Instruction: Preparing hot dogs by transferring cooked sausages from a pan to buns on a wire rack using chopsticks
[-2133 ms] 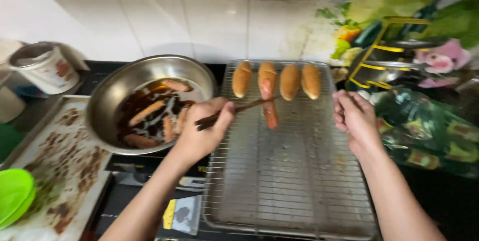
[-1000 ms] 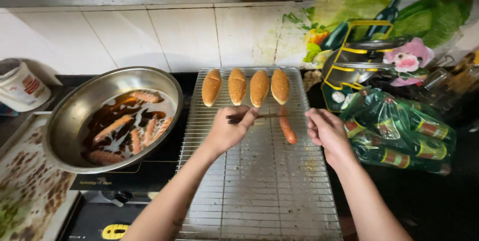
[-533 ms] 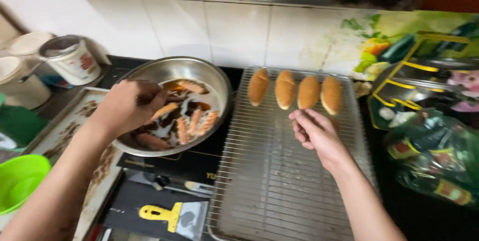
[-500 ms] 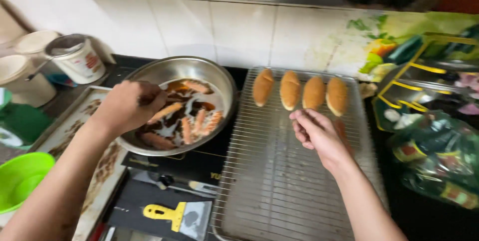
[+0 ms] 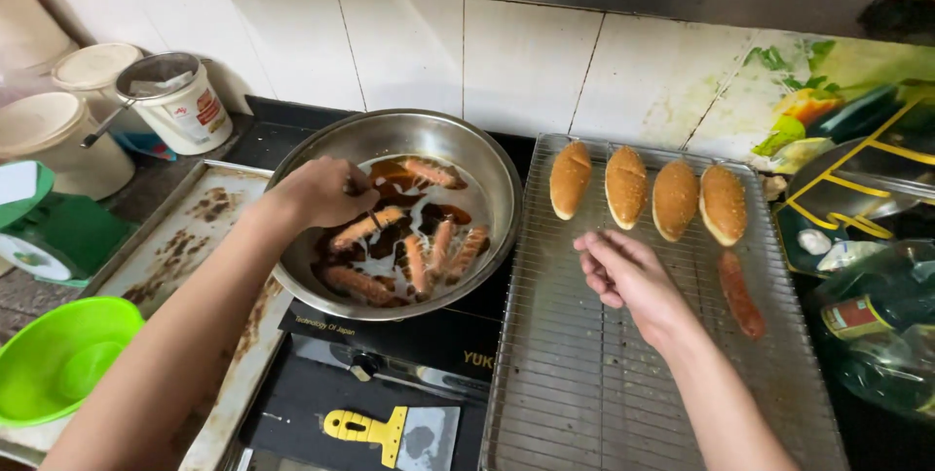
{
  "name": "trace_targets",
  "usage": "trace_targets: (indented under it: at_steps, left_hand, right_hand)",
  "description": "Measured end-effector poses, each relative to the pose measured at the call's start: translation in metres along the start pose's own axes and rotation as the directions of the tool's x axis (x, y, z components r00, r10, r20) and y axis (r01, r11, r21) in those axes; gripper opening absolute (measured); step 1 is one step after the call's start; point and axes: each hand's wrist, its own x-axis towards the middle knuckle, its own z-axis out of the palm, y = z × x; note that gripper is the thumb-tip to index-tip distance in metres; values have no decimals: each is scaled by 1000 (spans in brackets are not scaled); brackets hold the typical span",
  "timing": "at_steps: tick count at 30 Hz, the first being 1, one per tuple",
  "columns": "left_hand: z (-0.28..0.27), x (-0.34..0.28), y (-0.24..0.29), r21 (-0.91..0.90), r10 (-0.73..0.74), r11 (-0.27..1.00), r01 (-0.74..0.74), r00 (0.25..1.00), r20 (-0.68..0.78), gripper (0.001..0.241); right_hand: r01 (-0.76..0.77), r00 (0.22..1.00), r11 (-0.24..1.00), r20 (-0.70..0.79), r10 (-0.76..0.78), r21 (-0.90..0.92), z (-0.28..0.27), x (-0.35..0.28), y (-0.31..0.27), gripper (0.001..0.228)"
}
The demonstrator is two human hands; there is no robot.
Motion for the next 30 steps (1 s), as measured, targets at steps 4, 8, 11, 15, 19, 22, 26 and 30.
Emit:
trace_targets:
  at_steps: [4,8,11,15,19,22,26,30]
  left_hand:
    - [8,15,-11,-102,14,995,-13,1000,10,35]
    - [-3,6,-8,-99,-28,995,29,1000,14,36]
    - [-21,-19,2,-138,-41,990,31,997,-65,33]
    - [-24,-38,-17,-213,-50,977,6,978,-201,33]
    - [-27,-67,-36,-252,-66,968,-16,947,-315,26]
    - [-24,-91,-46,-322,-40,942,-97,919,-392,24]
    - [-5,-112,-52,-329,-20,919,-215,809,-587,26]
    - [15,-127,-62,-360,-71,904,-230,750,-658,26]
  right_hand:
    - [-18,1000,1000,-22,18,-10,-4,1,7,24]
    - [-55,998,997,-32,54,-49,-7,1,4,27]
    - [-58,998,998,-23,57,-39,0,-1,-3,26]
    - [-25,1000,1000,11,25,-6,12,3,-6,24]
    - [1,999,1000,54,-1,-8,23,9,-10,24]
    - [12,997,1000,82,-11,-16,30,14,-12,27]
    - [32,993,999,113,-30,-19,38,13,-17,27]
    - [47,991,999,125,-44,-22,42,16,-16,25]
